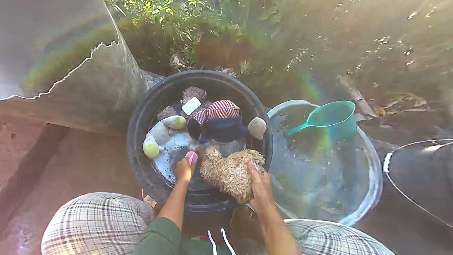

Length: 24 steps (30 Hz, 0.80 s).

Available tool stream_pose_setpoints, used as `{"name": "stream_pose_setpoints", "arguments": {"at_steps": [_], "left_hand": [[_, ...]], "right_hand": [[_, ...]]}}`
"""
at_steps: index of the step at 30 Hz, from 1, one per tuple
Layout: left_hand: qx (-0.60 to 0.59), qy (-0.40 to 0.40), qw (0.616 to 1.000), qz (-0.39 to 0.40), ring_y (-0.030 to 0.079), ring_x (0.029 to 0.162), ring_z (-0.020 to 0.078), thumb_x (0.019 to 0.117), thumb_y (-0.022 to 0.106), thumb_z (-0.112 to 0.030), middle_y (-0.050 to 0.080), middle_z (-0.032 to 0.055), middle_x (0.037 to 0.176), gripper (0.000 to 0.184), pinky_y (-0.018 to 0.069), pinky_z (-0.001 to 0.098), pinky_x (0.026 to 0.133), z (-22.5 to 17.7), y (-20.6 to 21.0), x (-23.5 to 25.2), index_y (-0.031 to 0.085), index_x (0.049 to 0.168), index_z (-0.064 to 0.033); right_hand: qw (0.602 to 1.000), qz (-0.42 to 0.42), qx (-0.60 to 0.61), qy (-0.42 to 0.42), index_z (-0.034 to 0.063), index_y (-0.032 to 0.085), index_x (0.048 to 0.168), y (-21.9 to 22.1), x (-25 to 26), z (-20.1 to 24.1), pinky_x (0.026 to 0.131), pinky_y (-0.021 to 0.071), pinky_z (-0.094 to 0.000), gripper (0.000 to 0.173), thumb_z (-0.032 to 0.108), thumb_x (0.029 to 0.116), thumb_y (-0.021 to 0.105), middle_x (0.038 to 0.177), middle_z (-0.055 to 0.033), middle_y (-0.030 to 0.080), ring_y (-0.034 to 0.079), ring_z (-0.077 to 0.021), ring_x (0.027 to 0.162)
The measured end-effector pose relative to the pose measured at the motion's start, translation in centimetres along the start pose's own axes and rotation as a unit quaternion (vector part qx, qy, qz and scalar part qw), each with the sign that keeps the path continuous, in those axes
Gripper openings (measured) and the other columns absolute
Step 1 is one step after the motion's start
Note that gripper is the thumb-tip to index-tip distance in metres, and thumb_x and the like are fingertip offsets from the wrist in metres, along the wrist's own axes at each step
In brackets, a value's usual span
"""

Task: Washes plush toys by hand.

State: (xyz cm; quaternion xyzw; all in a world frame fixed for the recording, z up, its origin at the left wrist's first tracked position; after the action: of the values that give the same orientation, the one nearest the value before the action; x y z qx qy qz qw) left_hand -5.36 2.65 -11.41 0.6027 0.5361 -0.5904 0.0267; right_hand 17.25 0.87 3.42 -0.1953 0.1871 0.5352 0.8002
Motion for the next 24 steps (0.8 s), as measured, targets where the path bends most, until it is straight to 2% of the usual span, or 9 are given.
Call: {"name": "stream_pose_setpoints", "arguments": {"at_steps": [4, 7, 10, 12, 14, 16, 18, 21, 24], "left_hand": [[-0.023, 0.011, 1.000, 0.013, 0.060, 0.129, 0.0411, 0.1020, 0.062, -0.033, 0.063, 0.0236, 0.136, 0.050, 0.0463, 0.0612, 0.107, 1.2, 0.7, 2.4, 0.057, 0.144, -0.0051], [-0.162, 0.107, 0.978, -0.071, 0.066, 0.113, 0.0403, 0.1007, 0.065, -0.038, 0.070, 0.0267, 0.113, 0.047, 0.0469, 0.0582, 0.104, 0.4, -0.6, 1.9, 0.071, 0.118, 0.0049], [-0.301, 0.192, 0.913, -0.197, 0.069, 0.083, 0.0327, 0.0981, 0.069, -0.031, 0.070, 0.0218, 0.082, 0.039, 0.0542, 0.0537, 0.085, -3.6, -3.7, -2.6, 0.073, 0.089, 0.0073], [-0.383, 0.293, 0.843, -0.238, 0.061, 0.057, 0.0123, 0.0966, 0.067, -0.030, 0.062, 0.0045, 0.062, 0.038, 0.0539, 0.0352, 0.060, -7.6, -5.2, -7.5, 0.068, 0.072, -0.0011], [-0.441, 0.412, 0.773, -0.197, 0.058, 0.053, 0.0020, 0.0947, 0.068, -0.024, 0.061, -0.0022, 0.060, 0.031, 0.0524, 0.0234, 0.053, -11.5, -5.4, -12.5, 0.065, 0.071, -0.0036], [-0.400, 0.508, 0.739, -0.187, 0.060, 0.055, 0.0068, 0.0868, 0.071, -0.021, 0.064, 0.0043, 0.061, 0.031, 0.0512, 0.0257, 0.053, -13.4, -3.8, -15.3, 0.065, 0.066, 0.0001], [-0.270, 0.526, 0.779, -0.208, 0.064, 0.055, 0.0185, 0.0862, 0.069, -0.031, 0.064, 0.0099, 0.060, 0.039, 0.0515, 0.0369, 0.053, -12.1, -0.8, -13.3, 0.063, 0.061, -0.0010], [-0.035, 0.307, 0.950, -0.038, 0.072, 0.098, 0.0385, 0.0959, 0.057, -0.052, 0.074, 0.0213, 0.094, 0.056, 0.0529, 0.0610, 0.089, -7.4, 1.2, -6.1, 0.076, 0.091, -0.0001], [-0.034, 0.268, 0.962, -0.041, 0.071, 0.096, 0.0389, 0.0962, 0.058, -0.053, 0.073, 0.0211, 0.090, 0.056, 0.0522, 0.0619, 0.086, -7.9, -0.9, -5.7, 0.074, 0.089, -0.0005]], "right_hand": [[0.999, -0.033, 0.027, -0.011, -0.0031, 0.058, 0.123, -0.5, -1.6, 0.0, 0.079, 0.0606, -0.0266, 0.028, 0.019, 0.1069, 0.052, 0.100, -0.0075, 0.070, 0.070, -0.0080, 0.087], [0.998, -0.065, -0.003, 0.014, -0.0017, 0.060, 0.123, -0.9, -0.7, -0.8, 0.082, 0.0578, -0.0282, 0.038, 0.030, 0.1107, 0.043, 0.103, -0.0085, 0.068, 0.067, -0.0080, 0.090], [0.995, -0.086, -0.014, 0.049, 0.0002, 0.062, 0.121, -0.4, 0.9, -1.4, 0.084, 0.0562, -0.0324, 0.048, 0.039, 0.1118, 0.035, 0.105, -0.0103, 0.066, 0.066, -0.0113, 0.094], [0.995, -0.076, -0.029, 0.049, 0.0000, 0.062, 0.122, 0.0, 1.5, -1.7, 0.086, 0.0559, -0.0332, 0.050, 0.039, 0.1120, 0.034, 0.106, -0.0109, 0.067, 0.066, -0.0116, 0.095], [0.997, -0.055, -0.052, 0.018, -0.0021, 0.063, 0.115, 0.5, 1.7, -1.5, 0.081, 0.0571, -0.0297, 0.040, 0.031, 0.1115, 0.040, 0.096, -0.0087, 0.067, 0.067, -0.0087, 0.087], [0.998, -0.024, -0.057, -0.004, -0.0089, 0.062, 0.111, 1.0, 1.2, -0.1, 0.076, 0.0541, -0.0218, 0.024, 0.011, 0.1060, 0.050, 0.088, -0.0075, 0.066, 0.063, -0.0033, 0.078], [0.998, -0.020, -0.062, 0.007, -0.0108, 0.061, 0.109, 0.5, 0.8, 0.6, 0.074, 0.0520, -0.0211, 0.017, 0.003, 0.0997, 0.057, 0.088, -0.0086, 0.064, 0.061, -0.0035, 0.077], [0.997, -0.051, -0.060, 0.016, -0.0033, 0.065, 0.109, -0.4, 1.8, -2.0, 0.076, 0.0562, -0.0273, 0.028, 0.022, 0.1071, 0.054, 0.090, -0.0075, 0.067, 0.066, -0.0076, 0.080], [0.996, -0.052, -0.061, 0.031, -0.0023, 0.065, 0.110, 0.0, 1.9, -2.6, 0.077, 0.0559, -0.0283, 0.033, 0.027, 0.1097, 0.048, 0.091, -0.0076, 0.067, 0.066, -0.0084, 0.081]]}}
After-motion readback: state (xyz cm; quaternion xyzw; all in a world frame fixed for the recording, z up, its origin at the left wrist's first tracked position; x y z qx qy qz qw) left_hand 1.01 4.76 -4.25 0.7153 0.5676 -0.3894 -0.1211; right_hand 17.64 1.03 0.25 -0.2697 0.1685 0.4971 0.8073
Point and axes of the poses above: each hand's wrist, its own x-axis towards the middle knuckle, its own y-axis out of the palm, z = x × y, the point moved 3 cm from there along x, towards the middle knuckle
